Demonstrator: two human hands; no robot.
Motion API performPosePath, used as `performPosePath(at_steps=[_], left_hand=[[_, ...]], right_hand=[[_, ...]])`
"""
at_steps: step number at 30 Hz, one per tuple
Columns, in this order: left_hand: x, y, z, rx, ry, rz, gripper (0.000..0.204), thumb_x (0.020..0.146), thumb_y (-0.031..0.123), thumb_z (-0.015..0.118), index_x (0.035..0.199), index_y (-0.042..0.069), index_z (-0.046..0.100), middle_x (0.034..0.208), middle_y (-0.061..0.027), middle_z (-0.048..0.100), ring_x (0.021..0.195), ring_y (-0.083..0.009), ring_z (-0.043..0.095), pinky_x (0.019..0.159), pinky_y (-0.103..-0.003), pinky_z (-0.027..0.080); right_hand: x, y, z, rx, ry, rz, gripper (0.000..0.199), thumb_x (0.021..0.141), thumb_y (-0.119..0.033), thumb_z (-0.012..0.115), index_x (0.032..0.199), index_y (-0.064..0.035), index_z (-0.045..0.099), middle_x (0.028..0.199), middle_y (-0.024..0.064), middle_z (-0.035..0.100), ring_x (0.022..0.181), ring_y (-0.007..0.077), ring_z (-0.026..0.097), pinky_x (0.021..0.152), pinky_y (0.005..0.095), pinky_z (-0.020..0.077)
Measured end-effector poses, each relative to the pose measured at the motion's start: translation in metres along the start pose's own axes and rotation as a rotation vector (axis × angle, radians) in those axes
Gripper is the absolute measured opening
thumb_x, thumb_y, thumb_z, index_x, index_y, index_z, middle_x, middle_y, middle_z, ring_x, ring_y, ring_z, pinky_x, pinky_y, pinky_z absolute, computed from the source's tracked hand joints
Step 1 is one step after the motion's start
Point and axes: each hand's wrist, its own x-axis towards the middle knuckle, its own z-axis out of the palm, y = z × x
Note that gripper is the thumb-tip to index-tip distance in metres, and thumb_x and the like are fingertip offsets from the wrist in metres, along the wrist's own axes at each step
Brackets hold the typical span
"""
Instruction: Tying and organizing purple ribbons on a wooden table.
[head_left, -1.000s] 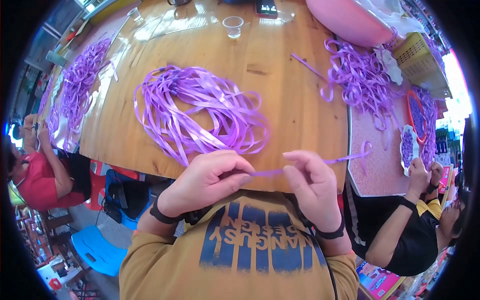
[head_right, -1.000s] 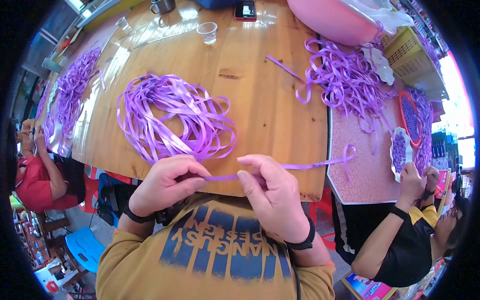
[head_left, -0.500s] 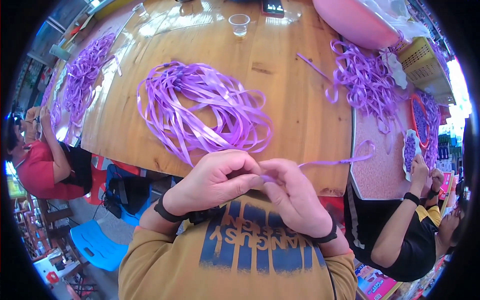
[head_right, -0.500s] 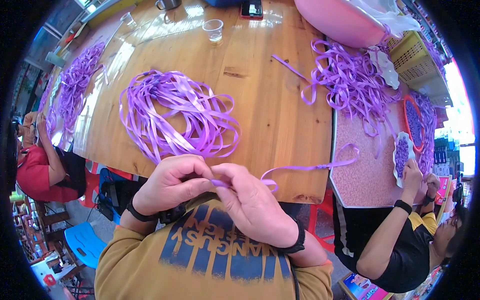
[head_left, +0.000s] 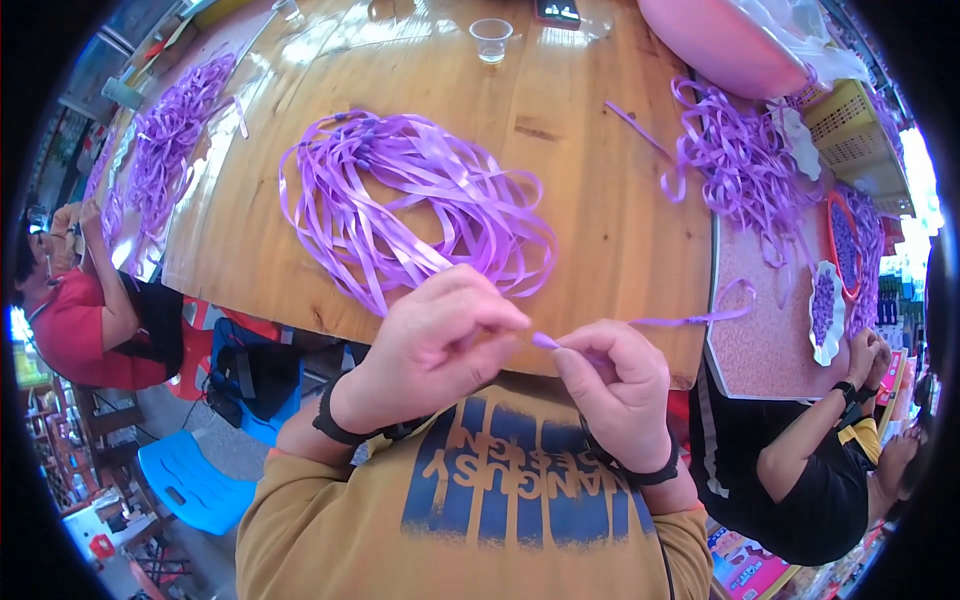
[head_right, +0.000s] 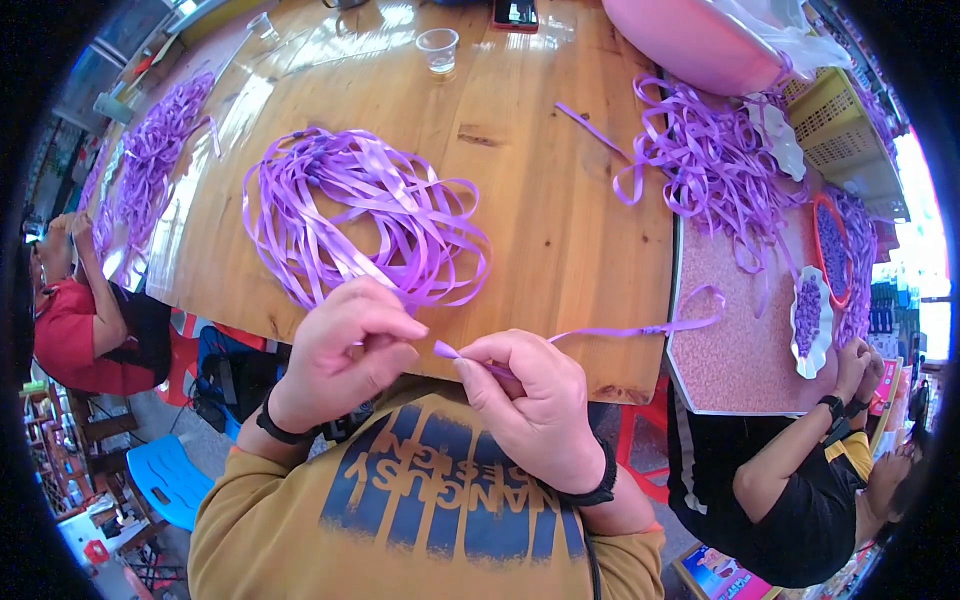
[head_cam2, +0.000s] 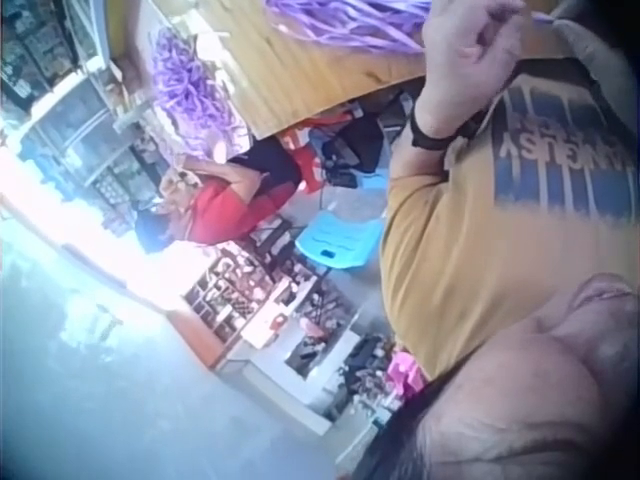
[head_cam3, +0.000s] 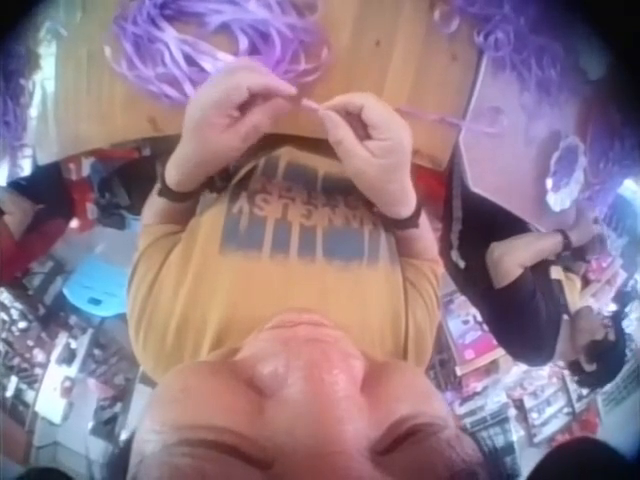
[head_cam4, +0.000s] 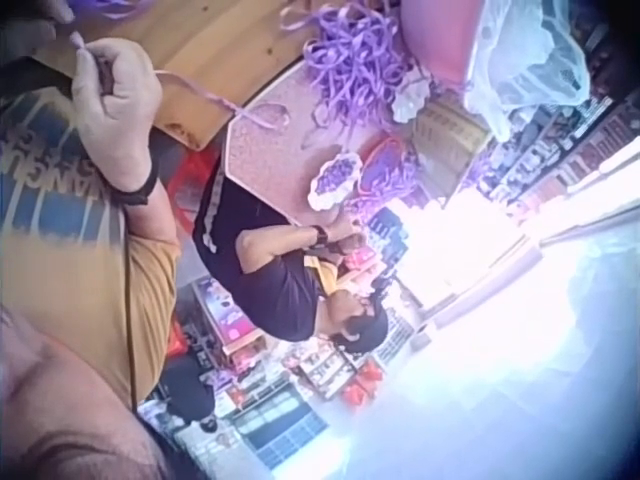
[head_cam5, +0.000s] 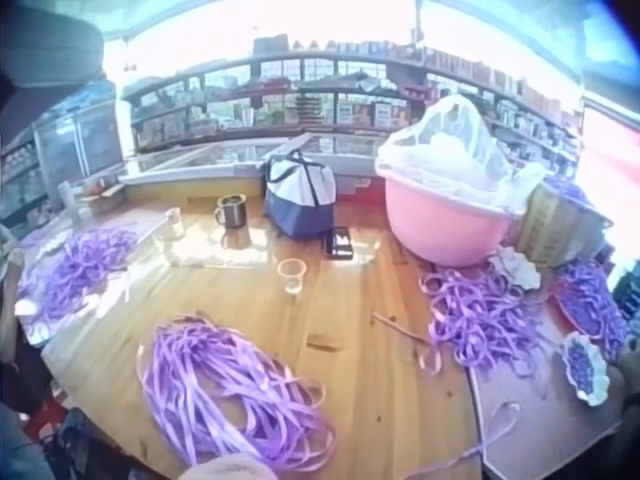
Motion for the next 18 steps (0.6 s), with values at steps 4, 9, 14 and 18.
performPosePath(at_steps=[4, 9, 14, 18], left_hand=[[0.002, 0.000, 0.013, 0.033, -0.006, 0.084, 0.018, 0.075, 0.002, 0.067, 0.093, 0.003, 0.063, 0.082, -0.0057, 0.056, 0.072, -0.0179, 0.055, 0.062, -0.026, 0.043], [0.000, -0.007, 0.005, 0.024, -0.177, -0.026, 0.009, 0.078, 0.006, 0.066, 0.086, 0.003, 0.064, 0.079, -0.0079, 0.056, 0.071, -0.0194, 0.055, 0.064, -0.027, 0.044], [-0.006, -0.003, -0.006, -0.395, -0.312, -0.404, 0.008, 0.082, 0.009, 0.062, 0.082, 0.001, 0.064, 0.078, -0.0055, 0.057, 0.070, -0.0145, 0.053, 0.062, -0.025, 0.042], [-0.005, 0.000, -0.002, -0.868, -0.161, -0.528, 0.011, 0.083, 0.010, 0.061, 0.079, 0.000, 0.066, 0.079, -0.0037, 0.059, 0.071, -0.0101, 0.052, 0.061, -0.024, 0.040]], right_hand=[[-0.002, 0.001, 0.000, -0.035, -0.020, -0.034, 0.006, 0.080, 0.002, 0.061, 0.085, 0.0012, 0.059, 0.075, 0.0010, 0.056, 0.065, 0.0038, 0.050, 0.055, 0.0165, 0.0383], [-0.001, 0.001, -0.001, -0.035, -0.079, -0.018, 0.006, 0.080, 0.002, 0.061, 0.086, 0.0009, 0.059, 0.075, 0.0017, 0.055, 0.065, 0.0051, 0.050, 0.057, 0.0178, 0.0382], [0.001, 0.014, 0.002, -0.091, -0.046, -0.177, 0.010, 0.078, 0.001, 0.064, 0.087, 0.0001, 0.060, 0.071, 0.0075, 0.057, 0.057, 0.0162, 0.054, 0.051, 0.0243, 0.0408], [0.005, 0.005, 0.006, -0.113, -0.133, -0.234, 0.007, 0.079, 0.000, 0.061, 0.087, 0.0007, 0.060, 0.068, 0.0061, 0.056, 0.061, 0.0164, 0.054, 0.055, 0.0244, 0.0399]])
